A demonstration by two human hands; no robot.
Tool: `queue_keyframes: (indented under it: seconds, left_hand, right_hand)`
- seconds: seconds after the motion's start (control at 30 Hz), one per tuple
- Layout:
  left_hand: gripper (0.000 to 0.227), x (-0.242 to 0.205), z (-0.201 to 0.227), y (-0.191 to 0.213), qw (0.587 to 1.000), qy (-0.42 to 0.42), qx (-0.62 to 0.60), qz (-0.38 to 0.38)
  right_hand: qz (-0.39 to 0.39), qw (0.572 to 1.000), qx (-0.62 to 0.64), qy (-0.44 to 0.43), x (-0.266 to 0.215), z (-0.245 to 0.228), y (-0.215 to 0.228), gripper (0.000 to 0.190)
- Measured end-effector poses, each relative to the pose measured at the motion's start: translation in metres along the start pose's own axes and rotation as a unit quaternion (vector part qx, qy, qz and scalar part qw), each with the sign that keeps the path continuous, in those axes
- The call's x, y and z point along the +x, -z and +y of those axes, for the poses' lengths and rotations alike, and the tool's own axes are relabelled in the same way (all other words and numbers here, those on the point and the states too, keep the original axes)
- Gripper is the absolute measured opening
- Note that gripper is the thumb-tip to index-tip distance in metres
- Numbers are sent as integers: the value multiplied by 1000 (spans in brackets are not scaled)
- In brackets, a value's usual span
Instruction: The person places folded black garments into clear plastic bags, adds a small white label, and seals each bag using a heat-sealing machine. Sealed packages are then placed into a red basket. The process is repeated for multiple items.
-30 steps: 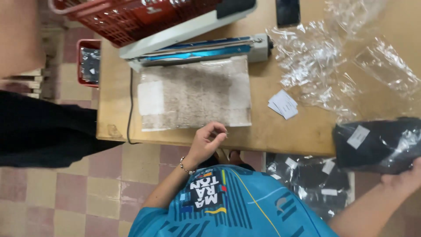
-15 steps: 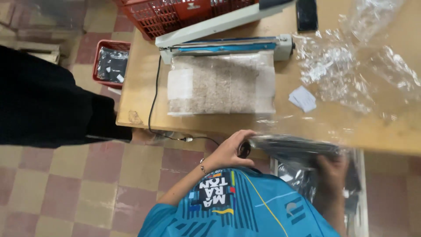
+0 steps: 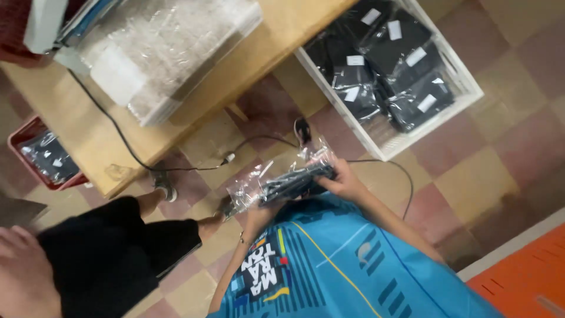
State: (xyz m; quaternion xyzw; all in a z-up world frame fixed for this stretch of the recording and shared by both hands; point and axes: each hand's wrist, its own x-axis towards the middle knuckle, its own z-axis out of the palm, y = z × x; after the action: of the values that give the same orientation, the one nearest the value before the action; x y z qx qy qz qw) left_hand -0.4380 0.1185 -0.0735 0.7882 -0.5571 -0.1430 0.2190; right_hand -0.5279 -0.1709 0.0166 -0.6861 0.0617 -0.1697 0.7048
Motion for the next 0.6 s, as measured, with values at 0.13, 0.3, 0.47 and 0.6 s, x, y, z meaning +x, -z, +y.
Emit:
queue_keyframes:
  seconds: [0.13,0.3,0.47,0.6]
  left_hand:
    - [18,0,36,-18,997,1,-71,18]
    - [26,0,78,-39,976,30,-213,31]
    - [34,21,110,-54,951,61,-301,31]
    - [42,48,162,-74,919,103,-375,64]
  right_hand:
    - [47,996,26,-73,-77,9,15,36]
    - [42,994,-46,-88,-145,1,44,62]
    - [65,988,-66,-126,-212,68,70,68]
    - [81,989,-90,-81,-258,87,109,68]
